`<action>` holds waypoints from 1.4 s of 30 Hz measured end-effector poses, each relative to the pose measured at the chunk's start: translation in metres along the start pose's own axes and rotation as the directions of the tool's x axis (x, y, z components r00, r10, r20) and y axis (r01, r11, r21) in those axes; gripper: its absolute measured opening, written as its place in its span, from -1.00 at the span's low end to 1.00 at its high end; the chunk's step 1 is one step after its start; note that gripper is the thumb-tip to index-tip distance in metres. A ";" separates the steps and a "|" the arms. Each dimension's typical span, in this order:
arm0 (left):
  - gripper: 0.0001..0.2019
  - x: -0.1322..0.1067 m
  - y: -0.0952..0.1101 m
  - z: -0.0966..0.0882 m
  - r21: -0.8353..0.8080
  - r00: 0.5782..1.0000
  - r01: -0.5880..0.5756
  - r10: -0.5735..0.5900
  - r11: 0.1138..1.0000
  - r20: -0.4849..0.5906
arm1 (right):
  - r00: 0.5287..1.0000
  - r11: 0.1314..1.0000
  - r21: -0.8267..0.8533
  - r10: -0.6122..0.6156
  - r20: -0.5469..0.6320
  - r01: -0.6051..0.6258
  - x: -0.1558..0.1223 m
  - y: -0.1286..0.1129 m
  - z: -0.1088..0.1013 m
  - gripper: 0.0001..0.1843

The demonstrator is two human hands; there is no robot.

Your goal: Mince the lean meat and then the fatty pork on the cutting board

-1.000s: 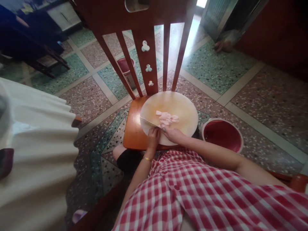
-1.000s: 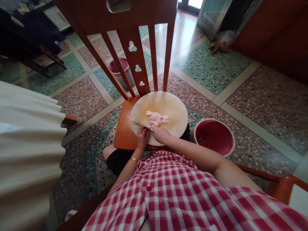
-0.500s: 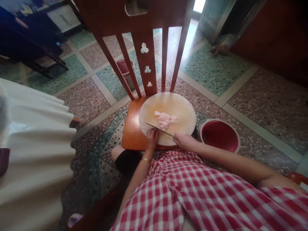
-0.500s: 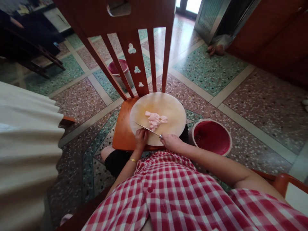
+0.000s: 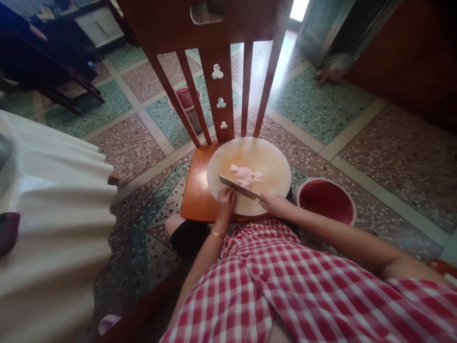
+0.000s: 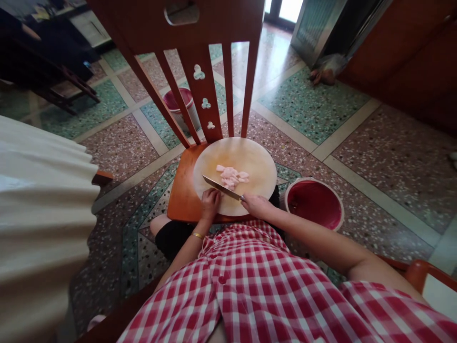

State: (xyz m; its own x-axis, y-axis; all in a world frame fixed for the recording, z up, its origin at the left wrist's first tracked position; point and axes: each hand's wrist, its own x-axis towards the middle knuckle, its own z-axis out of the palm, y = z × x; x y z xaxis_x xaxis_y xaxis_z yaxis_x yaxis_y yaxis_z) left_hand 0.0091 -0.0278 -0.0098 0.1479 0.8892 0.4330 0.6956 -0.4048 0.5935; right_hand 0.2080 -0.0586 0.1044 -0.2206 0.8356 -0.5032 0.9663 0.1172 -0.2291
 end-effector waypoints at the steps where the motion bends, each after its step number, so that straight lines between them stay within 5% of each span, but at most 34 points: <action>1: -0.81 0.000 0.000 -0.001 -0.006 1.000 0.004 -0.004 1.000 0.005 | 1.000 1.000 -0.007 0.016 -0.012 -0.016 -0.005 0.005 -0.002 -0.72; 7: -0.78 -0.006 -0.006 -0.008 -0.064 0.998 0.014 -0.018 0.998 -0.059 | 0.999 0.999 0.005 -0.032 -0.018 0.032 -0.015 -0.009 -0.015 -0.74; 13: -0.84 -0.010 -0.013 -0.007 -0.034 1.000 -0.024 0.024 0.999 0.003 | 0.998 0.999 -0.014 -0.047 0.038 0.047 -0.019 -0.015 -0.010 -0.73; 22: -0.83 -0.009 -0.013 -0.006 -0.017 0.999 -0.026 0.026 1.000 0.029 | 0.990 0.990 0.013 -0.140 -0.032 0.141 0.039 -0.051 -0.008 -0.56; 30: -0.85 -0.006 -0.007 -0.008 0.015 0.999 -0.031 0.031 0.999 0.039 | 1.000 0.999 -0.037 0.008 -0.003 -0.008 0.001 0.001 -0.007 -0.67; 38: -0.86 -0.006 -0.007 -0.008 0.015 0.999 -0.042 0.042 0.999 0.006 | 0.994 0.993 0.032 -0.111 0.019 0.111 -0.013 -0.008 -0.011 -0.72; 42: -0.85 -0.007 -0.009 -0.008 0.000 0.999 -0.043 0.043 0.999 0.008 | 0.992 0.990 0.082 -0.118 0.048 0.113 0.004 -0.013 -0.007 -0.70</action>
State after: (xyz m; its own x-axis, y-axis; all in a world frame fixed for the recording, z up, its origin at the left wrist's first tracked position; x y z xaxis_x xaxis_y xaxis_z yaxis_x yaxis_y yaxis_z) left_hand -0.0038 -0.0323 -0.0124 0.1838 0.8725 0.4526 0.6886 -0.4429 0.5742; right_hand 0.1958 -0.0536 0.1110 -0.3389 0.7892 -0.5122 0.9210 0.1670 -0.3521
